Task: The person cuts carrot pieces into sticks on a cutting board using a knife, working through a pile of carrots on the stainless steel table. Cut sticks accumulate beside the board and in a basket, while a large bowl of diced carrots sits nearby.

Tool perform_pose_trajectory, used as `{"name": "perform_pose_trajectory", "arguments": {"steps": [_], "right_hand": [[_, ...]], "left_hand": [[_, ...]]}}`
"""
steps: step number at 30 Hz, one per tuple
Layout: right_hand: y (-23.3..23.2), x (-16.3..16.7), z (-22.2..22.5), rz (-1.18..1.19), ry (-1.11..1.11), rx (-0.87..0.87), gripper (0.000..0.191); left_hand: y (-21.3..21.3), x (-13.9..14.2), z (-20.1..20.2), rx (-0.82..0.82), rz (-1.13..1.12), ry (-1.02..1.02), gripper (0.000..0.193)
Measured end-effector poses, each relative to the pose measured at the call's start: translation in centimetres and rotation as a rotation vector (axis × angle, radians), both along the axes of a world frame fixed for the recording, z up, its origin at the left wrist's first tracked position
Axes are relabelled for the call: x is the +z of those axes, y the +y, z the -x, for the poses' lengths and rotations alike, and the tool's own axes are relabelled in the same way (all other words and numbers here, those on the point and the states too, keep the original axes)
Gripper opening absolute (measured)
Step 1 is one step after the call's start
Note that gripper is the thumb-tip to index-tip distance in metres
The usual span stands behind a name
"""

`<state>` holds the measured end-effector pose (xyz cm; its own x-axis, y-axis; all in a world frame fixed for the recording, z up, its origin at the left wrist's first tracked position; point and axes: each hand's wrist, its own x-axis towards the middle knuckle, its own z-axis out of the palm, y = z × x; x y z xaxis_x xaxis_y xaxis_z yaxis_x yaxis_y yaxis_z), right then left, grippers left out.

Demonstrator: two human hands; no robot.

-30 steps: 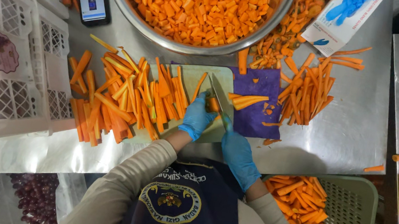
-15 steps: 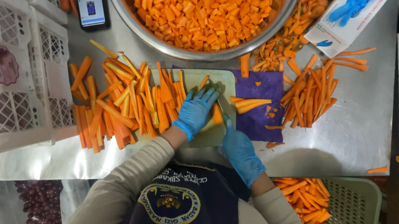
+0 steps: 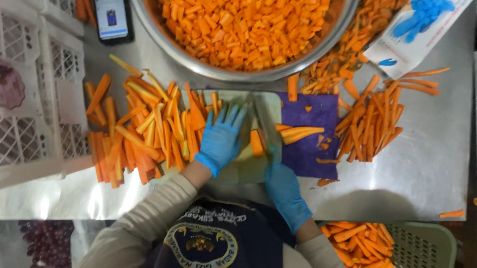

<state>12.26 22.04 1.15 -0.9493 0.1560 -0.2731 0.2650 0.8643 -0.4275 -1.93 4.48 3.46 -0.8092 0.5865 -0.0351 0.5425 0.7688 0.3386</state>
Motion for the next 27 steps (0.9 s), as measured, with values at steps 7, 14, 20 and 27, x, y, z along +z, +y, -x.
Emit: {"name": "perform_pose_trajectory", "arguments": {"steps": [7,14,20,27], "right_hand": [[-1.9,3.7,0.2,0.105,-0.081,-0.075,0.067],[-1.7,4.0,0.6,0.002,-0.070,0.089,0.091],[-2.8,0.6,1.5,-0.152,0.205,0.080,0.053],[-1.7,1.3,1.9,0.098,0.048,-0.137,0.057]], "left_hand": [[-0.1,1.4,2.2,-0.279,0.070,0.000,0.076],[0.2,-0.9,2.5,-0.344,0.078,-0.069,0.071],[0.4,-0.5,3.4,-0.323,0.113,-0.082,0.067],[0.8,1.2,1.8,-0.241,-0.031,-0.050,0.066]]}}
